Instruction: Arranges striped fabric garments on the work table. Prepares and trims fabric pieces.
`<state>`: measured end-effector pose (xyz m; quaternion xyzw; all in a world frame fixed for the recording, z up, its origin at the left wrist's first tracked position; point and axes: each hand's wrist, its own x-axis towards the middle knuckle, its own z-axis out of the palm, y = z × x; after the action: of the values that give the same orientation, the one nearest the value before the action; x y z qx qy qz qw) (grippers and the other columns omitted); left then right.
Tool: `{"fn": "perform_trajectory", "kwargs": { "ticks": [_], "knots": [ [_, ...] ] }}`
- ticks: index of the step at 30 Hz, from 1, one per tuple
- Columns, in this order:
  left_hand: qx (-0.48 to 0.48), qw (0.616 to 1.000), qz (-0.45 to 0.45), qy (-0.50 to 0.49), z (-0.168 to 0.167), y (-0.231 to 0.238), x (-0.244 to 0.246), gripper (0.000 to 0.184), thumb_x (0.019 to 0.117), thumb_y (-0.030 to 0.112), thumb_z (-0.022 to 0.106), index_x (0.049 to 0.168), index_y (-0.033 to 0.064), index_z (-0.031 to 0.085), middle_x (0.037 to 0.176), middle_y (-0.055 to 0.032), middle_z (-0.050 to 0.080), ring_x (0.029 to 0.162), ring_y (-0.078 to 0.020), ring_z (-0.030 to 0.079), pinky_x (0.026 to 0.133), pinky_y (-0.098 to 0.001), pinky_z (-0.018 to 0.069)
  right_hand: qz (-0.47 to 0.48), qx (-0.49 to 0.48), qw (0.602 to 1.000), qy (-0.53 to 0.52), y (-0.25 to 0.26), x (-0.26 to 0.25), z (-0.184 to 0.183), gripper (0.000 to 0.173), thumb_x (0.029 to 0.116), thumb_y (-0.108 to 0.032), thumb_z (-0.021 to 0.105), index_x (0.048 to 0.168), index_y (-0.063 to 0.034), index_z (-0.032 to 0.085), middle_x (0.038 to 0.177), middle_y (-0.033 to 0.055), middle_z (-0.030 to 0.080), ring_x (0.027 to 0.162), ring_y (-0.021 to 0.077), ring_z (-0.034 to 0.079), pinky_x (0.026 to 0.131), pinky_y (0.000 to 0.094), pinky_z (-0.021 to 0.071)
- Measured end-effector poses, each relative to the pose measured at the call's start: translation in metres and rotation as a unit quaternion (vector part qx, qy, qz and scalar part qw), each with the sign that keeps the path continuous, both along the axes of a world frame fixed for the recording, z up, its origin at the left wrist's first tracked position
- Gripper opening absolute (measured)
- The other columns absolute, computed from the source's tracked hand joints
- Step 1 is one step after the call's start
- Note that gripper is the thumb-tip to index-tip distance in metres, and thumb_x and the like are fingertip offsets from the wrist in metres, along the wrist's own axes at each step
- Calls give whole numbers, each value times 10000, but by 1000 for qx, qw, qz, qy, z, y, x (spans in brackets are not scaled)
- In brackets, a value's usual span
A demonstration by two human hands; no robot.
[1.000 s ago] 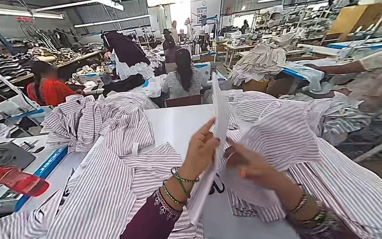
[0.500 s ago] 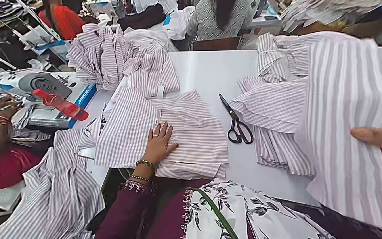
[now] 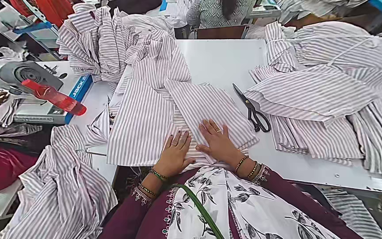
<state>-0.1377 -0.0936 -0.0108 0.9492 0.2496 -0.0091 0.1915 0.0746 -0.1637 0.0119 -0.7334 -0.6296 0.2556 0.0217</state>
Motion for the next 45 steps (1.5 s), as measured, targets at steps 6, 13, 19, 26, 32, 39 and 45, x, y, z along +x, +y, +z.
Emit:
{"fn": "perform_trajectory", "kwargs": {
  "ticks": [6,13,19,26,32,39,45],
  "knots": [
    [-69,992,9,101,27,36,-24,792,1037,574,430,1632,82,252,1723,-83,164,1600,-303,84,1227,-650,-14,-55,-8,998,-36,5,-21,7,845,999,-605,437,1635,-93,217,1721,109,103,1587,352,30,1160,746,-11],
    [-42,992,8,118,21,88,9,988,973,709,437,1654,77,101,1733,-131,32,1600,-326,-38,1236,-627,-43,-100,132,984,-65,0,-42,-8,481,1012,-185,427,1420,35,555,1555,252,439,1457,446,395,1153,665,274],
    [18,964,257,73,16,169,-40,994,986,667,483,1623,-23,154,1706,-246,54,1586,-417,25,1226,-684,33,-129,265,954,-50,-7,-40,-24,379,971,-123,467,1210,70,688,1406,260,593,1336,467,539,1090,673,371],
    [22,969,226,96,17,170,-47,956,1013,639,447,1618,-37,145,1691,-290,42,1578,-446,41,1239,-638,78,-154,289,943,-50,-10,-42,-30,369,982,-115,448,1175,72,700,1380,255,615,1322,457,557,1094,677,370],
    [17,987,103,120,14,120,-20,970,1005,691,371,1629,-11,129,1716,-214,24,1595,-367,-22,1240,-622,-3,-156,301,939,-57,-9,-41,-33,364,980,-134,451,1139,63,713,1346,256,637,1295,457,580,1078,686,380],
    [-4,996,-3,87,10,88,-10,903,998,679,380,1635,60,220,1719,-157,127,1591,-389,32,1215,-674,-22,-155,207,966,-22,1,-26,-2,340,1038,-203,488,1046,61,701,1178,247,701,1153,405,667,964,587,491],
    [31,999,1,13,-1,77,-14,847,986,648,389,1596,62,351,1691,-161,239,1566,-439,152,1201,-706,47,-234,302,916,-126,-2,70,145,263,1063,-153,509,1047,70,650,881,274,656,840,459,667,721,611,504]
  ]
}}
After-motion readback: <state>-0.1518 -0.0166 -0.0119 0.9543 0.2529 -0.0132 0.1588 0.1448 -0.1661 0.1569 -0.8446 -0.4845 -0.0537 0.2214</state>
